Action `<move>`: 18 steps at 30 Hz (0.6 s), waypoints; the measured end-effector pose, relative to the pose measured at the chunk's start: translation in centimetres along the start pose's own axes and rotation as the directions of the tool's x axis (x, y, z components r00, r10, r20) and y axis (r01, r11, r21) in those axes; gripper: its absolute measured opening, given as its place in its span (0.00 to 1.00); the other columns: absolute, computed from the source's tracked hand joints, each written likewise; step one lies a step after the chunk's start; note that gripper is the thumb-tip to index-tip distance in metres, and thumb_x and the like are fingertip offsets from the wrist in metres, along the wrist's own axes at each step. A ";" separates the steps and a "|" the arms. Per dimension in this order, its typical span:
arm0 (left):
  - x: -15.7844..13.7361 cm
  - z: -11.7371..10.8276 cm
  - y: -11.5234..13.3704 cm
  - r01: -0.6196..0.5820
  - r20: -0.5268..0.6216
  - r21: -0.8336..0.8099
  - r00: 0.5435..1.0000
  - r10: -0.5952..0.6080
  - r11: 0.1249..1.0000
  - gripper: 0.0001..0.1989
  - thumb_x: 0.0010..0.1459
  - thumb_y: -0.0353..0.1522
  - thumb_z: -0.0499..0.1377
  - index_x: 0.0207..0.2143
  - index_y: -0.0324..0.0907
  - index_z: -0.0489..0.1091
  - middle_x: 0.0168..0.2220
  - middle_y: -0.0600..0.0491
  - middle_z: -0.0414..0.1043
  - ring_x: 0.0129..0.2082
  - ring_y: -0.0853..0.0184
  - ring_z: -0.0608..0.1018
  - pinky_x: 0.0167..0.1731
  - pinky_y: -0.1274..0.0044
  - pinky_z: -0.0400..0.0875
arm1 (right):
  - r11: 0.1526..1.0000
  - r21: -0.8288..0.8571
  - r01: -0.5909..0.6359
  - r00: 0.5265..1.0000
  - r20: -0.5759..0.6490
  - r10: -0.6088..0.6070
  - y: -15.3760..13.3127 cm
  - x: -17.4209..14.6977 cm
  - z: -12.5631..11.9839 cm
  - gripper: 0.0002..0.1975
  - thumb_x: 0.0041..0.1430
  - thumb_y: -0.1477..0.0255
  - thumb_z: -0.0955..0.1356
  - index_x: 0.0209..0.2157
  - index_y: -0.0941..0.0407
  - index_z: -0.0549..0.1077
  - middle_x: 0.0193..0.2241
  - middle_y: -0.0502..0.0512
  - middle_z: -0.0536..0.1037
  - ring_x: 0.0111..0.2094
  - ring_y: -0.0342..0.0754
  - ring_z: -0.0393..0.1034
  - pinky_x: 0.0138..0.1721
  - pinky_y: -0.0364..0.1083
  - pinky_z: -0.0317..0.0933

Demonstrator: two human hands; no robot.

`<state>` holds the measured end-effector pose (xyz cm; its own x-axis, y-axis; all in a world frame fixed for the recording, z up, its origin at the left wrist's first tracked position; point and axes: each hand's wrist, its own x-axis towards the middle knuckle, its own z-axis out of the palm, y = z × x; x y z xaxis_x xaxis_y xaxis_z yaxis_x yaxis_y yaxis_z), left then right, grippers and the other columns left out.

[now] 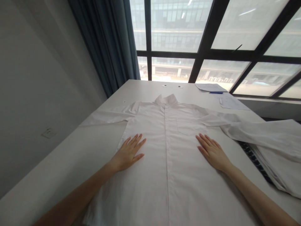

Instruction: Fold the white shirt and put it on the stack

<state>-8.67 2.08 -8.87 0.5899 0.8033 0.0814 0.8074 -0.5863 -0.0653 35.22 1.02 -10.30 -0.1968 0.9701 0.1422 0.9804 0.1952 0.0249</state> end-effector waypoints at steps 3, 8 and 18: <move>-1.5 0.1 -1.0 0.036 -0.018 0.006 0.999 -0.036 0.999 0.30 0.67 0.47 0.40 0.67 0.46 0.45 0.68 0.49 0.42 0.67 0.61 0.48 0.63 0.65 0.45 | 0.999 -0.018 -0.043 0.999 -0.026 0.042 1.8 -2.5 0.3 0.30 0.67 0.56 0.48 0.64 0.51 0.56 0.65 0.52 0.55 0.65 0.51 0.48 0.61 0.55 0.48; -4.0 0.2 -2.4 0.116 -0.037 -0.001 0.993 -0.116 0.993 0.30 0.67 0.47 0.39 0.66 0.44 0.47 0.67 0.47 0.47 0.66 0.60 0.52 0.62 0.63 0.49 | 0.991 -0.029 -0.134 0.980 -0.153 0.128 4.0 -7.2 0.4 0.31 0.65 0.56 0.49 0.61 0.55 0.61 0.62 0.58 0.63 0.63 0.56 0.54 0.59 0.59 0.51; -7.3 -1.9 -2.0 0.461 -0.132 -0.094 0.873 -0.470 0.883 0.20 0.59 0.40 0.49 0.47 0.39 0.68 0.43 0.44 0.72 0.44 0.55 0.73 0.48 0.65 0.67 | 0.850 0.377 -0.368 0.908 -0.050 0.416 1.9 -12.3 -2.6 0.26 0.54 0.53 0.61 0.43 0.59 0.71 0.30 0.61 0.77 0.30 0.55 0.72 0.35 0.52 0.66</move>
<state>-14.63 -2.83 -7.48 0.1363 0.9630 0.2326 0.9848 -0.1572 0.0738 39.48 -10.90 -9.37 0.2291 0.9549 0.1891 0.9044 -0.1370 -0.4041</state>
